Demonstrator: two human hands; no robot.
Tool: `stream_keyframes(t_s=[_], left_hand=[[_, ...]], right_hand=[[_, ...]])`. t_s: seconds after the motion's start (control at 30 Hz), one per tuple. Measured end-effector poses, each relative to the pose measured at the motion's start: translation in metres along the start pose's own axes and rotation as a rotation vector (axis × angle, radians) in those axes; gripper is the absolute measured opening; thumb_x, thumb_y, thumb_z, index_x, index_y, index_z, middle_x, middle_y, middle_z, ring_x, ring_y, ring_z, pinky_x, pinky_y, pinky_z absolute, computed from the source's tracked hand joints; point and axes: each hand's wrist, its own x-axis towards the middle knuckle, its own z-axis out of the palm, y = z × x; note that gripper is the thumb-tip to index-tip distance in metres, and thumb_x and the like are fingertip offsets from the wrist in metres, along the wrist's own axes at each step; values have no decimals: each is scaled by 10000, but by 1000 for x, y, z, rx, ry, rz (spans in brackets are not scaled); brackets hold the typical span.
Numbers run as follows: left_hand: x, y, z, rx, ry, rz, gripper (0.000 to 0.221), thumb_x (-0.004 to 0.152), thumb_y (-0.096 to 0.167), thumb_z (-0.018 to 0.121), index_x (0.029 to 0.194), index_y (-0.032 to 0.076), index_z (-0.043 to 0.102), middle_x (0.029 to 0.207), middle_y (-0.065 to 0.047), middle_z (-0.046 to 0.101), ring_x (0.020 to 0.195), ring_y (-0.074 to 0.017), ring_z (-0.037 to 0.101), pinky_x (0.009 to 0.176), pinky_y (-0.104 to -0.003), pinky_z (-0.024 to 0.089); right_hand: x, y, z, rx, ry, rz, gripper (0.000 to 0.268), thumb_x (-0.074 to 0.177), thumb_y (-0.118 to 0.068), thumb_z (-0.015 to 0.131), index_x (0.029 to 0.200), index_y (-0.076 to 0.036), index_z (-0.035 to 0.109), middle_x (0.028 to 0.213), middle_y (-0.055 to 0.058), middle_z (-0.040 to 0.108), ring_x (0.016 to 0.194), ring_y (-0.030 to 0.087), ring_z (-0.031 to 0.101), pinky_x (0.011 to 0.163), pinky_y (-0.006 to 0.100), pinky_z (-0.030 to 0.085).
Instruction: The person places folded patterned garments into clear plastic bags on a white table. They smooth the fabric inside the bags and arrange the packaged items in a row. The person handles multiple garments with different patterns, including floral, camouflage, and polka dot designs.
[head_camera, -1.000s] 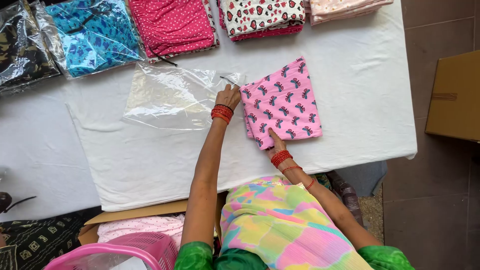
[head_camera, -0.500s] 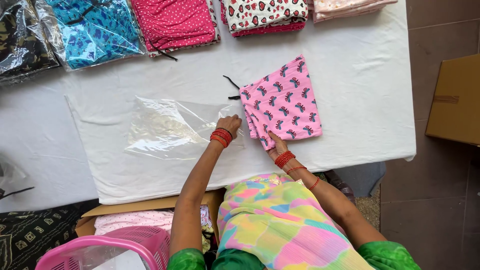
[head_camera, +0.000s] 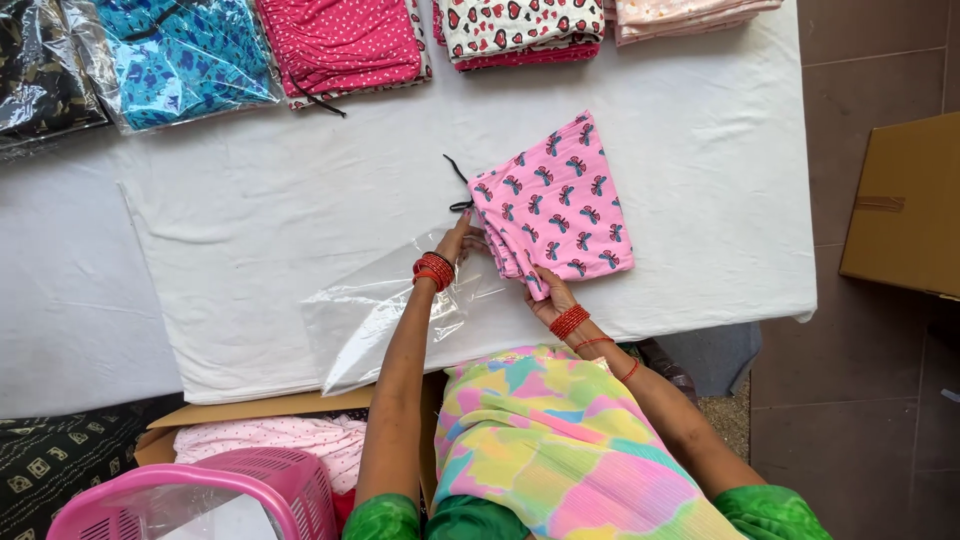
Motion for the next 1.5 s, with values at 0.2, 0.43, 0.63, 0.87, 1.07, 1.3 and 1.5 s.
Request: stream_keyframes(t_s=[0.2,0.43,0.63,0.87,1.07,1.3,1.5], left_hand=[[35,-25,1,-22,217,-10,1061,799,942,330,1109,-9,683,869,-46,697,631,-132,541,542,-288,400],[16,1,19,107,293,114,600,680,494,869,1025,29,710,779,-12,671,585,-103,535,510,-267,399],[21,-4,11,32,224,95,469,735,306,874,1072,31,700,869,-32,721,653,-86,586,570,-235,449],[0,-5,11,292,185,46,543,734,452,855,1053,28,742,915,-21,748,712,-79,621,636,-250,479],[-15,-18,21,501,-2,-161,631,689,610,791,978,48,788,803,-37,714,631,-133,527,580,-297,425],[-13,4,57,515,112,86,595,723,591,806,856,12,762,811,-115,781,736,-193,732,692,-329,558],[-37,49,101,523,136,178,598,749,587,756,842,-3,761,797,-170,785,739,-245,785,710,-365,597]], right_hand=[[-21,-11,-25,-179,7,112,190,890,-156,745,1033,-58,666,856,25,711,703,132,668,588,281,548],[-46,-5,10,-171,-10,53,363,851,-139,760,1183,-66,631,1063,65,736,909,189,715,800,358,604],[-44,-1,-1,-176,-67,-94,557,849,-124,803,1333,-39,542,1225,92,702,1094,217,701,982,404,574],[-102,-67,14,-1681,292,-293,433,987,-513,658,1131,-110,721,1042,109,760,917,218,739,818,347,561],[-61,-148,31,-1947,495,-1391,636,870,-488,790,1265,-10,647,1127,166,693,983,335,637,824,445,490],[-30,-139,54,-2082,460,-985,511,849,-385,813,1207,-85,607,1118,200,665,975,350,650,796,454,547],[-85,-68,72,-2047,226,-894,674,1004,-457,679,1555,-174,413,1229,191,681,1063,396,663,902,522,530]])
